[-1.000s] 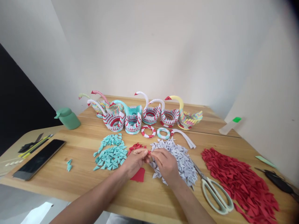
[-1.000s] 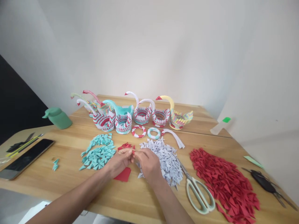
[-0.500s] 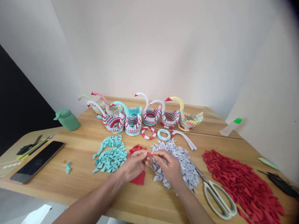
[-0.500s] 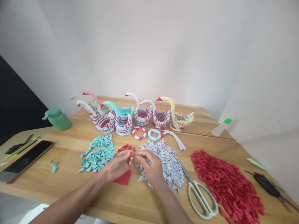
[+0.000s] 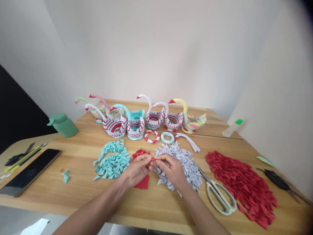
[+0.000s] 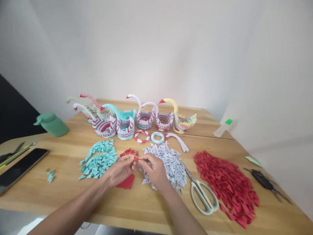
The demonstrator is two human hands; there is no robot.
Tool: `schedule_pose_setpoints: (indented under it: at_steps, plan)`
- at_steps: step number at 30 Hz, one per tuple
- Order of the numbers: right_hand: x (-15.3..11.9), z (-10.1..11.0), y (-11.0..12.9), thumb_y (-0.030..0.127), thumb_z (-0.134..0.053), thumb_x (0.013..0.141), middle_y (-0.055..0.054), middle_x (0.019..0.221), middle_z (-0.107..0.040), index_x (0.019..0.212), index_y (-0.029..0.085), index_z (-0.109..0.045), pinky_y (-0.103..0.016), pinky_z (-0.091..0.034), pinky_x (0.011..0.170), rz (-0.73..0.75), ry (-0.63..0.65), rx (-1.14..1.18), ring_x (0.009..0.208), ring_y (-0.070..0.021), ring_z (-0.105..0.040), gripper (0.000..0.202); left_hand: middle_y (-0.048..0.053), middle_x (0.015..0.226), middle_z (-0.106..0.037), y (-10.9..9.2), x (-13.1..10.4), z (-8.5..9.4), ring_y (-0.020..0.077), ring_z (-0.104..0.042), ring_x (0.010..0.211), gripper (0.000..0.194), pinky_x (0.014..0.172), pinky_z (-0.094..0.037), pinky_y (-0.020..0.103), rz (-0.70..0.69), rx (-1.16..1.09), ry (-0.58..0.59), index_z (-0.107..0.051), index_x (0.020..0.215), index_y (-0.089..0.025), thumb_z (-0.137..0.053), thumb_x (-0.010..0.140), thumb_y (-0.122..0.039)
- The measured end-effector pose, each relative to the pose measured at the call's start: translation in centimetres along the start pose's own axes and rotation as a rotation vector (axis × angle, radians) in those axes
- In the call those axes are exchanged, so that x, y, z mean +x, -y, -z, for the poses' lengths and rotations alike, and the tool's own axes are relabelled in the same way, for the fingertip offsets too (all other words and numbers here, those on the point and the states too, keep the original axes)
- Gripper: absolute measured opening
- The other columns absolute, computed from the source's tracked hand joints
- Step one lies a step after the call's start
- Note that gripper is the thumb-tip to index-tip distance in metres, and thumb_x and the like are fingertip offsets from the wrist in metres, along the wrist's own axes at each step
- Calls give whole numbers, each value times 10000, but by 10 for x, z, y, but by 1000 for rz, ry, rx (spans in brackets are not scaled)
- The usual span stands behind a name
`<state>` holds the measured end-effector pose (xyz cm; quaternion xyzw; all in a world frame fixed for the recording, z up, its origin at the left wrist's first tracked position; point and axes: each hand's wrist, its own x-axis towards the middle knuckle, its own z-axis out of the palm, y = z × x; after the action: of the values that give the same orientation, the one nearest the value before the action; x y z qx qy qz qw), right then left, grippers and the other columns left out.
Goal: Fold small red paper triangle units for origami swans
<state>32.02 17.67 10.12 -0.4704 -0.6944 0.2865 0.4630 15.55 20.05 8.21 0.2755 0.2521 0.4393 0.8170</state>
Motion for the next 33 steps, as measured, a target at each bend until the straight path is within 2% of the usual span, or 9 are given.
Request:
schedule_pose_setpoints:
  at_steps: [4, 8, 12, 15, 19, 22, 27, 30, 33]
  plan:
    - [-9, 19, 19, 213, -531, 910, -36, 887, -699, 954, 216, -669, -279, -482, 756, 112, 3, -192, 822, -175, -642, 145, 15, 670, -648, -3, 2, 3, 93, -597, 603, 197, 615, -481, 201, -40, -3, -53, -638, 704, -113, -787, 719, -241]
    - [-41, 64, 27, 220, -473, 951, -58, 952, -685, 1021, 230, -645, -301, -470, 807, 135, 18, -457, 894, -193, -635, 185, 66, 833, -725, -7, 4, 7, 162, -685, 786, 126, 736, -546, 263, -3, -55, -147, -655, 746, -121, -769, 734, -173]
    - [-91, 117, -1, 271, -440, 945, -63, 897, -690, 912, 228, -639, -318, -499, 725, -85, -80, -736, 830, -218, -661, 206, 88, 851, -742, -8, 4, 7, 187, -710, 830, 54, 768, -568, 279, 4, -81, -205, -655, 764, -117, -695, 799, -121]
    - [-125, 139, -33, 323, -449, 915, -73, 908, -709, 927, 236, -650, -330, -524, 673, -204, -118, -920, 812, -239, -680, 220, 91, 868, -744, -7, 4, 7, 189, -719, 825, 88, 738, -581, 271, 5, -78, -207, -632, 751, -123, -644, 837, -104]
    - [-145, 138, -59, 299, -476, 865, -87, 1002, -708, 1037, 241, -645, -364, -546, 744, -236, -100, -994, 890, -254, -678, 247, 85, 865, -741, -6, 3, 6, 183, -724, 810, 83, 710, -586, 254, 16, -61, -176, -618, 765, -126, -635, 842, -100]
    - [-148, 137, -60, 295, -475, 846, -94, 974, -715, 1015, 238, -650, -384, -555, 740, -257, -133, -1000, 889, -270, -681, 250, 73, 824, -737, -6, 3, 5, 183, -726, 794, 107, 707, -585, 251, 24, -71, -167, -606, 735, -129, -663, 824, -111]
    - [-150, 147, -33, 404, -537, 850, -96, 984, -731, 1109, 238, -609, -319, -590, 633, -473, -176, -755, 812, -252, -718, 316, 66, 824, -739, -5, 1, 2, 183, -728, 772, 85, 710, -582, 255, 49, -98, -156, -621, 756, -131, -692, 804, -130]
    - [-143, 138, -10, 370, -514, 889, -111, 1088, -704, 1247, 220, -552, -291, -591, 756, -388, -46, -479, 909, -226, -711, 390, 72, 800, -738, -5, -1, 0, 191, -730, 756, 91, 705, -583, 264, 68, -92, -130, -623, 750, -126, -694, 805, -141]
    - [-127, 111, 8, 318, -526, 901, -96, 1139, -676, 1219, 254, -594, -263, -573, 791, -259, 92, -381, 955, -204, -690, 332, 83, 776, -737, -5, -3, -4, 192, -728, 719, 88, 678, -583, 265, 95, -75, -91, -630, 762, -119, -702, 800, -152]
